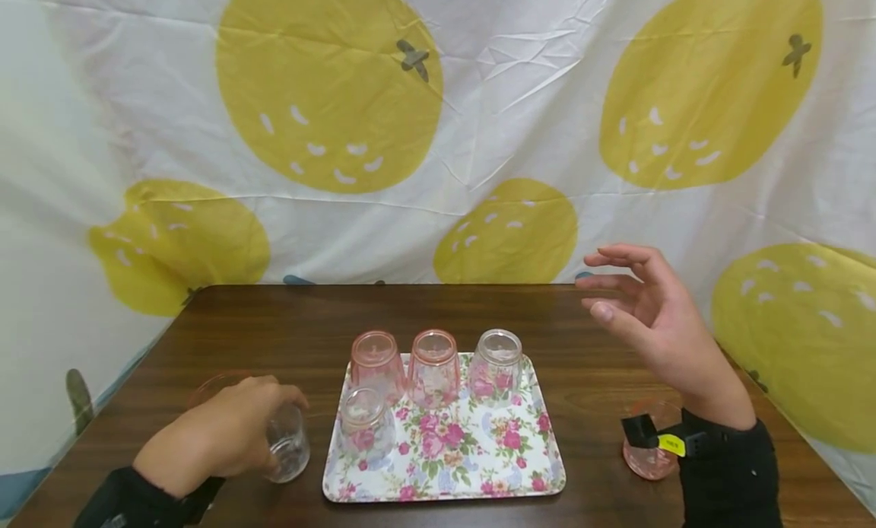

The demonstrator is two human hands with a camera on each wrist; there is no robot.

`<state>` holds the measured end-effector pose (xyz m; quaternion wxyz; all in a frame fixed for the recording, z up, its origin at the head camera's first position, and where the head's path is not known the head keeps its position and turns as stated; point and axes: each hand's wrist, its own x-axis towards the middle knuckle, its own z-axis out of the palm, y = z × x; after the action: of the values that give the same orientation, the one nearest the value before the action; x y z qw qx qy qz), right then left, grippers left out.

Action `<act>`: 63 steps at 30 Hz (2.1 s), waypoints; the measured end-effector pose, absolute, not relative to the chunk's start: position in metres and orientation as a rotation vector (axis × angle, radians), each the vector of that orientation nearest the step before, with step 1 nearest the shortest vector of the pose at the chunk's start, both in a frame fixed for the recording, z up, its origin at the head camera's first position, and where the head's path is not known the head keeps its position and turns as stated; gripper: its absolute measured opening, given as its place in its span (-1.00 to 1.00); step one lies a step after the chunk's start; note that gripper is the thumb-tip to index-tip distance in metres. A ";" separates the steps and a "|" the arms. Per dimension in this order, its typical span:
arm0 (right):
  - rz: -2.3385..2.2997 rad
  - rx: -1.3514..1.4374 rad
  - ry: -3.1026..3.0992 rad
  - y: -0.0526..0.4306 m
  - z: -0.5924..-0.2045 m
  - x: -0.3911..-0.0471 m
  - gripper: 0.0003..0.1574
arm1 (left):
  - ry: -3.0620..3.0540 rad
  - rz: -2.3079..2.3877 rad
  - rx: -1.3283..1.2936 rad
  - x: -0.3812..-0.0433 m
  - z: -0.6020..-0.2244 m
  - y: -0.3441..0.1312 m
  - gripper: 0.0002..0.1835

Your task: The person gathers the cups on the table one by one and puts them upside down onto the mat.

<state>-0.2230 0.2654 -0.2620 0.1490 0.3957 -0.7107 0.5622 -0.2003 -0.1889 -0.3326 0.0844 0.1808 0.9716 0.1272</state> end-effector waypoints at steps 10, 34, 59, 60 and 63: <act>1.590 1.147 -2.044 0.264 -0.262 -0.224 -0.32 | 3.017 0.354 0.597 -0.196 -0.323 -0.192 -0.33; 1.520 1.063 -2.161 0.259 -0.260 -0.220 -0.38 | 3.361 0.621 0.772 -0.190 -0.294 -0.181 -0.29; 1.449 1.064 -2.286 0.235 -0.268 -0.223 -0.33 | 2.671 1.738 0.935 -0.214 -0.293 -0.134 -0.37; 1.446 1.062 -2.297 0.232 -0.268 -0.223 -0.33 | 2.633 1.762 0.960 -0.215 -0.293 -0.131 -0.38; 1.444 1.060 -2.328 0.224 -0.270 -0.222 -0.31 | 2.554 1.799 1.000 -0.216 -0.295 -0.122 -0.40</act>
<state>-0.2225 0.2243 -0.2700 0.1018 0.3591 -0.7884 0.4890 -0.2163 -0.1215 -0.2950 -0.0693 0.3040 0.7768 0.5471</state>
